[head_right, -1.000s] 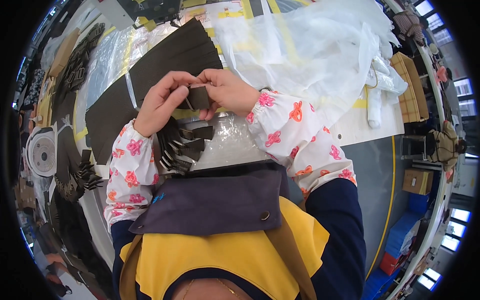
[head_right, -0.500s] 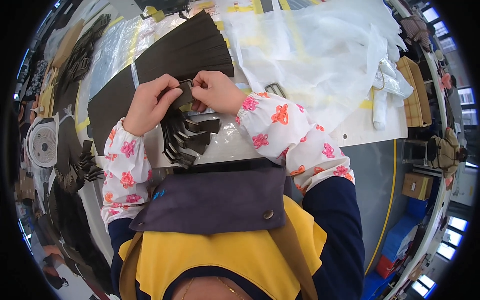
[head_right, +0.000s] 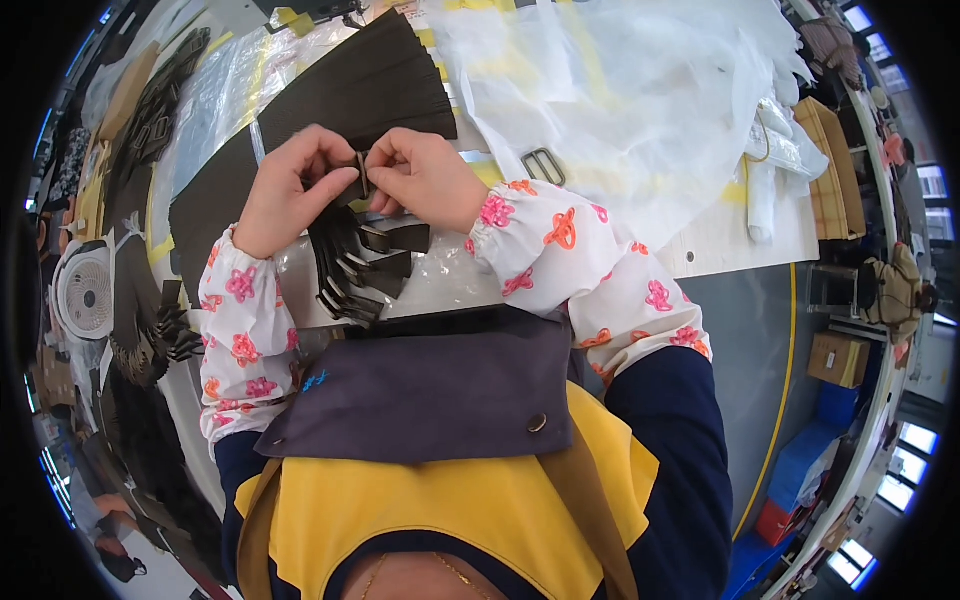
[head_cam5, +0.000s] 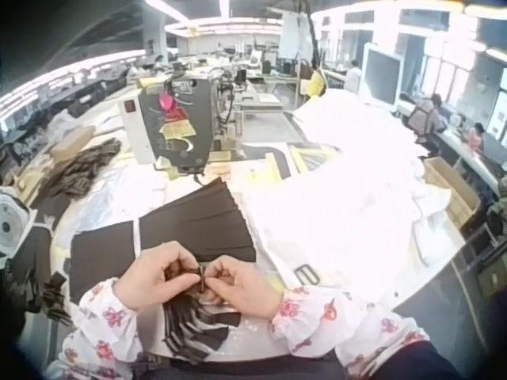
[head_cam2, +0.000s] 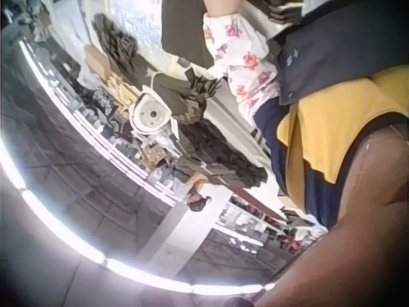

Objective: Manual attachment of metal buckles to pre-cut fabric straps at an assembly workbench.

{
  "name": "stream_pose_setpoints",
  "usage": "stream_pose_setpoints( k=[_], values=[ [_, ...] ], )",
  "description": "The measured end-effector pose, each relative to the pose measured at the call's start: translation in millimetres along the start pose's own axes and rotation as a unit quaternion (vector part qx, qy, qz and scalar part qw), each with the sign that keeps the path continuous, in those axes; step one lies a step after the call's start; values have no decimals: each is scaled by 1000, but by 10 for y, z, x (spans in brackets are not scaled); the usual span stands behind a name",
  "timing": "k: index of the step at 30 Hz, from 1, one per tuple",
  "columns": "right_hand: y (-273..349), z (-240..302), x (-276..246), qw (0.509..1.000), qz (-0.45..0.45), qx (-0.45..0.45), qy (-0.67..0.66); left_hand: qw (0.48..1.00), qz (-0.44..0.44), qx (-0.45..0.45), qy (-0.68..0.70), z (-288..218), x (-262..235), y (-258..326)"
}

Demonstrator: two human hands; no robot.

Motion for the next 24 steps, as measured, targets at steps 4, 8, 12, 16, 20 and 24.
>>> stream_pose_setpoints(
  k=[4, 8, 12, 16, 20, 24],
  values=[
    [150, 86, -117, 998, 19, 36, 41, 993, 65, 93, -34, 76, 84, -66],
    [438, 136, -243, 988, -30, -21, 148, 960, 61, 136, -238, -61, 190, -92],
    [660, 105, -700, 932, -189, -50, 304, 942, 58, 253, -215, 89, 345, -123],
    [841, 70, -1044, 813, -201, -33, 545, 933, 294, 12, -208, -40, 263, -50],
    [826, 46, -977, 757, -128, -80, 636, 938, 317, -132, -50, -76, 208, -52],
    [742, 18, -924, 728, -111, -38, 676, 968, 34, 124, -214, 30, 435, -102]
  ],
)
Point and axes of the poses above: each hand's wrist, its own y-axis away from the middle knuckle, its own x-axis out of the palm, z = x × y, the point moved 1 cm from there along -y, towards the middle knuckle, and after that the axes turned 15 degrees about y, right-handed, at the moved point
